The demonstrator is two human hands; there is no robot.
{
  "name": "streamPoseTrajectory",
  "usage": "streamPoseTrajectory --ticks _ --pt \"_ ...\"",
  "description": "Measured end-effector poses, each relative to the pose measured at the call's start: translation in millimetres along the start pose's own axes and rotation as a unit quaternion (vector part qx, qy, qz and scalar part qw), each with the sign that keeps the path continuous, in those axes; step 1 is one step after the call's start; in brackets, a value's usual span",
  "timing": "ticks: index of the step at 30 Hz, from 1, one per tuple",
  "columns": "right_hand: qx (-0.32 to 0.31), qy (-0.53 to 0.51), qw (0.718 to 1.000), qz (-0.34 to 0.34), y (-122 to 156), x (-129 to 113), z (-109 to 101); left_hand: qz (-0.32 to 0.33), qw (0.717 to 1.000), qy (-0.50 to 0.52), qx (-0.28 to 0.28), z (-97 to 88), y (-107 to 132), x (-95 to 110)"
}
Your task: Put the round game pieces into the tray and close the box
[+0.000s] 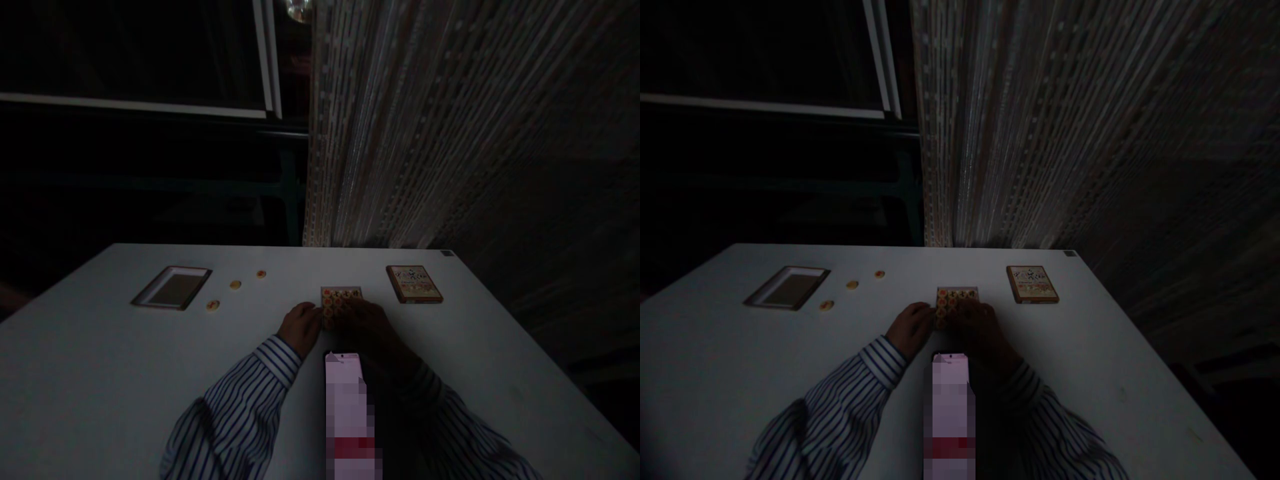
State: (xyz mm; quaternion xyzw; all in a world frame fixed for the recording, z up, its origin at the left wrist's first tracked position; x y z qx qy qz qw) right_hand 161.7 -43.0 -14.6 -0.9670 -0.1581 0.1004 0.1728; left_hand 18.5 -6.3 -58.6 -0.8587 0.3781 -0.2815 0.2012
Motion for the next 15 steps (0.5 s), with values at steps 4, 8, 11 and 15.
streamPoseTrajectory --ticks 4,8,11,15 --pt "-0.002 0.017 1.000 -0.001 -2.0 -11.3 5.4 0.004 0.999 -0.030 -0.019 2.5 0.0 1.2" --pt "-0.005 0.026 1.000 -0.003 -3.1 -13.6 7.3 0.005 0.999 -0.046 -0.024 3.6 -0.4 1.5" --pt "-0.004 0.029 1.000 -0.005 -3.0 -14.6 7.3 0.010 0.998 -0.061 -0.028 4.3 -0.6 1.5" --pt "-0.007 0.038 0.999 -0.004 -2.5 -14.8 10.2 0.014 0.997 -0.067 -0.035 4.8 -0.9 1.9"
Point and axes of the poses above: each hand's wrist, its own y-axis away from the middle knuckle, its own z-axis out of the palm, x = y × z, the point moved 7 cm from there along -y, towards the middle knuckle, and after that the axes turned 14 degrees about z, right-handed, at the moved point
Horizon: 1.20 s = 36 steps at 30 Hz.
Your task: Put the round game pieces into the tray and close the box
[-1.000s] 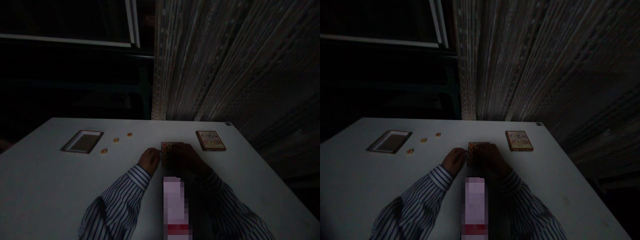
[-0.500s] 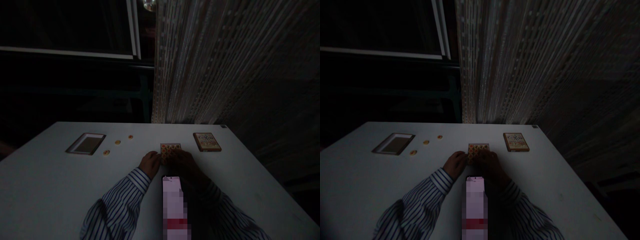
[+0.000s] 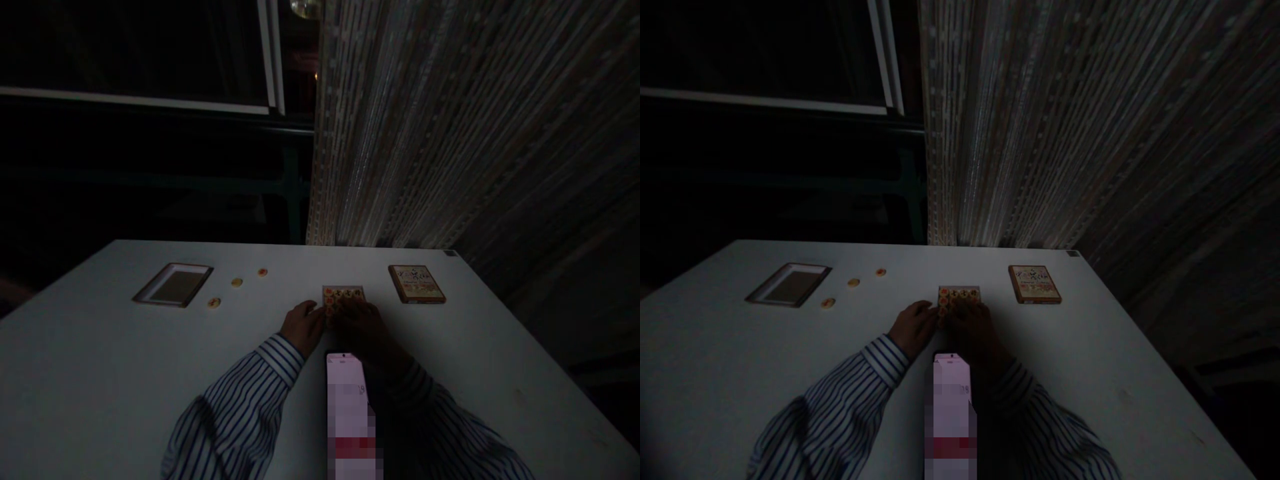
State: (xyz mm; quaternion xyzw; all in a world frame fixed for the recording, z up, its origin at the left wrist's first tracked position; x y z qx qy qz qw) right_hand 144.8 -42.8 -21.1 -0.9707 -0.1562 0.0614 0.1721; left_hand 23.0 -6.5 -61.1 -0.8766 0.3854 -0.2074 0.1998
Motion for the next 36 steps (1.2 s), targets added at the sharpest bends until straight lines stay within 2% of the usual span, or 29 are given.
streamPoseTrajectory --ticks 7,14,19,25,30,36 --pt "-0.024 0.002 1.000 0.002 -0.4 0.5 3.8 0.002 1.000 0.006 -0.006 1.2 1.4 -1.4" --pt "-0.007 -0.013 1.000 0.002 -1.3 -0.5 0.1 -0.008 1.000 0.008 -0.010 0.5 0.9 -1.2" --pt "-0.007 -0.029 1.000 0.003 0.8 2.2 0.5 -0.022 0.999 0.023 0.013 -2.9 1.7 -1.5" --pt "-0.017 -0.035 0.999 0.000 3.1 0.7 -2.5 0.000 0.998 0.056 0.037 -13.6 2.6 4.2" --pt "-0.032 -0.041 0.999 -0.006 4.0 -1.3 -4.3 0.009 0.997 0.077 0.008 -12.8 4.0 7.2" --pt "-0.024 -0.044 0.999 -0.004 4.7 0.2 -2.9 0.010 0.998 0.067 0.014 -11.6 3.8 8.7"
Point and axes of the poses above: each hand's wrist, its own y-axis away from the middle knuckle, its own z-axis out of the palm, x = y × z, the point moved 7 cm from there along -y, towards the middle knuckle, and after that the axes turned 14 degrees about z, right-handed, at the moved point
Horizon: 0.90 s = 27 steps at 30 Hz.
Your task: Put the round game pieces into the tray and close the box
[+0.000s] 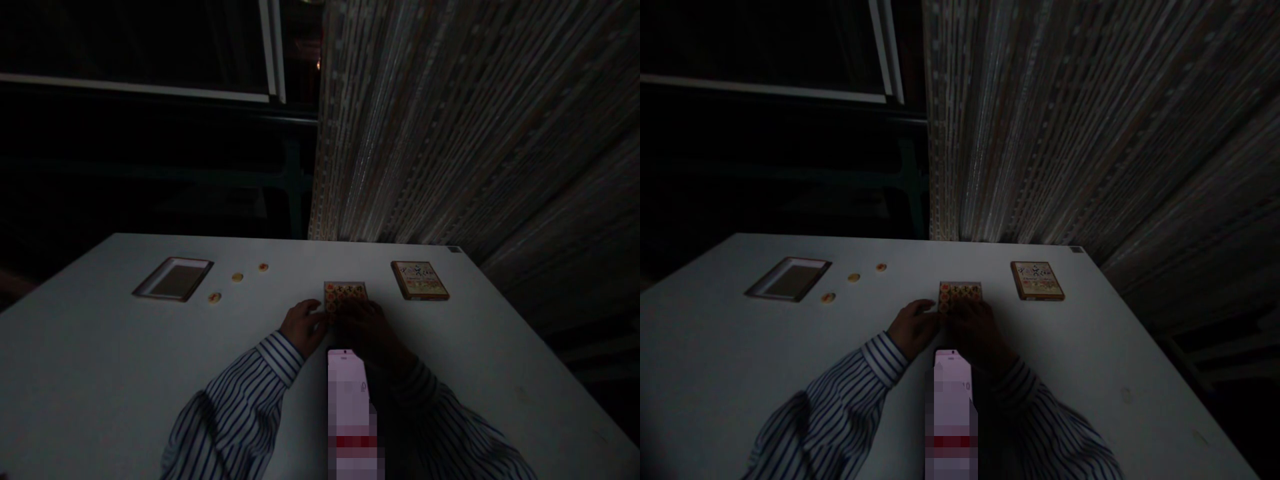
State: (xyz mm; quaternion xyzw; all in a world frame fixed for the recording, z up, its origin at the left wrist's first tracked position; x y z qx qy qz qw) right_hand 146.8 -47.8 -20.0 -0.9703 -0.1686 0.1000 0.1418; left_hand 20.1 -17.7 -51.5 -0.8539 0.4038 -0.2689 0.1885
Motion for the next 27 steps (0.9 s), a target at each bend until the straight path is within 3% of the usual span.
streamPoseTrajectory --ticks 10,16,21,25,27 --pt "-0.001 -0.004 1.000 -0.006 0.3 -1.0 -0.9 0.001 1.000 0.000 -0.010 -0.4 -0.5 0.1" --pt "0.022 -0.016 1.000 -0.013 -1.0 0.1 -6.3 -0.015 0.999 0.013 0.036 -6.7 -1.1 -1.2" --pt "0.077 -0.048 0.993 0.069 -2.4 26.3 -16.4 -0.048 0.995 0.034 0.074 -11.2 0.0 -11.0" --pt "0.105 -0.079 0.975 0.180 2.4 57.6 -16.4 -0.047 0.998 0.025 0.044 -8.3 -0.5 -12.3" --pt "0.084 -0.102 0.969 0.209 4.5 66.1 -11.8 -0.036 0.999 0.025 0.021 -4.4 -0.9 -10.2"
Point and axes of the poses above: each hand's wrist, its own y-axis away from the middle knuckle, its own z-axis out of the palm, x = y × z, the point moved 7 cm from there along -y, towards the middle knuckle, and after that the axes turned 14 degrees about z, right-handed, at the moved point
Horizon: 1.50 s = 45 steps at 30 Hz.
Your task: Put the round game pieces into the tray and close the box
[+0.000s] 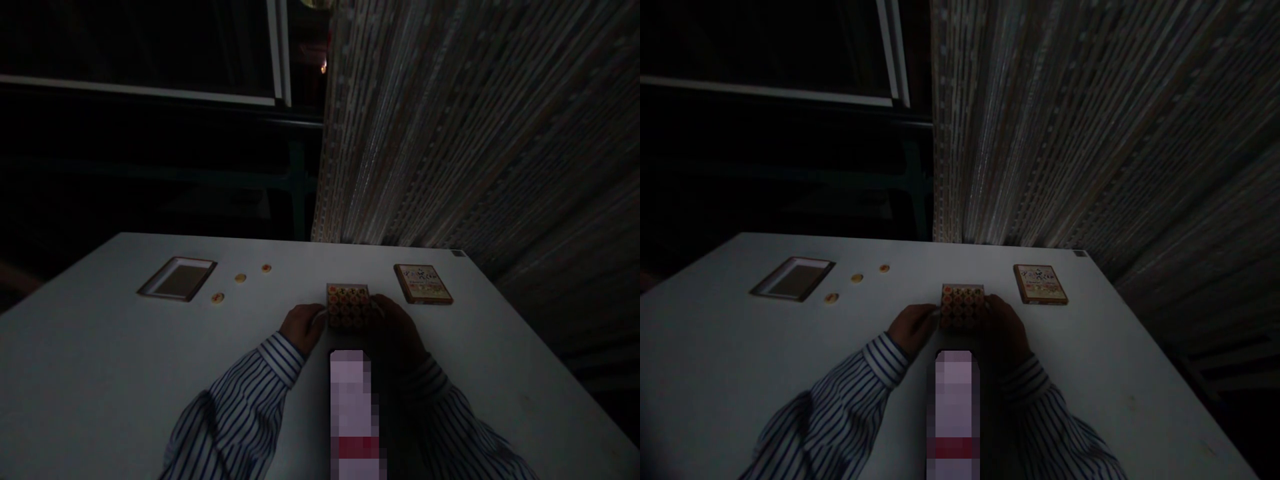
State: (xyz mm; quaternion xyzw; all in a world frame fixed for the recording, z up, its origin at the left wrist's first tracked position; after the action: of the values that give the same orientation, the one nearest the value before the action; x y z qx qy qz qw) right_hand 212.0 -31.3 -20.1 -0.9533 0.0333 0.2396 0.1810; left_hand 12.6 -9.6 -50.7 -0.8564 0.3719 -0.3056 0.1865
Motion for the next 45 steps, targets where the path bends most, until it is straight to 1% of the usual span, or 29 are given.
streamPoseTrajectory --ticks 3,5,9,12,20,24,29,33,38,43,45 --pt "-0.046 -0.022 0.999 0.014 0.2 4.9 6.4 0.017 1.000 0.001 -0.015 4.8 0.9 3.2" --pt "-0.065 -0.036 0.997 0.023 0.0 6.9 9.9 0.014 1.000 -0.002 -0.019 6.3 1.7 3.7" --pt "-0.082 -0.058 0.994 0.042 -0.6 10.2 15.2 0.003 0.999 0.000 -0.047 7.7 1.0 6.1" --pt "-0.094 -0.071 0.992 0.042 -0.5 8.2 16.1 0.010 0.998 0.013 -0.061 7.0 -1.3 9.4" --pt "-0.094 -0.080 0.991 0.051 -0.9 2.4 11.6 0.032 0.997 0.021 -0.065 8.8 -1.3 10.7" --pt "-0.099 -0.074 0.991 0.056 -0.6 4.1 12.5 0.048 0.997 0.021 -0.055 8.6 -1.4 12.3" --pt "-0.110 -0.083 0.989 0.046 -0.2 6.1 14.8 0.036 0.997 0.021 -0.063 9.8 -1.6 11.1" --pt "-0.119 -0.081 0.988 0.058 0.0 6.8 16.2 0.040 0.997 0.020 -0.056 7.8 -1.4 11.3" --pt "-0.112 -0.064 0.990 0.061 -0.3 3.3 12.9 0.039 0.997 0.022 -0.062 7.3 -2.4 12.9" --pt "-0.132 -0.064 0.988 0.054 -0.5 -0.6 12.9 0.037 0.996 0.021 -0.072 7.9 -3.3 13.0" --pt "-0.131 -0.062 0.988 0.059 -0.1 0.5 13.2 0.037 0.996 0.018 -0.077 8.5 -3.5 12.5"
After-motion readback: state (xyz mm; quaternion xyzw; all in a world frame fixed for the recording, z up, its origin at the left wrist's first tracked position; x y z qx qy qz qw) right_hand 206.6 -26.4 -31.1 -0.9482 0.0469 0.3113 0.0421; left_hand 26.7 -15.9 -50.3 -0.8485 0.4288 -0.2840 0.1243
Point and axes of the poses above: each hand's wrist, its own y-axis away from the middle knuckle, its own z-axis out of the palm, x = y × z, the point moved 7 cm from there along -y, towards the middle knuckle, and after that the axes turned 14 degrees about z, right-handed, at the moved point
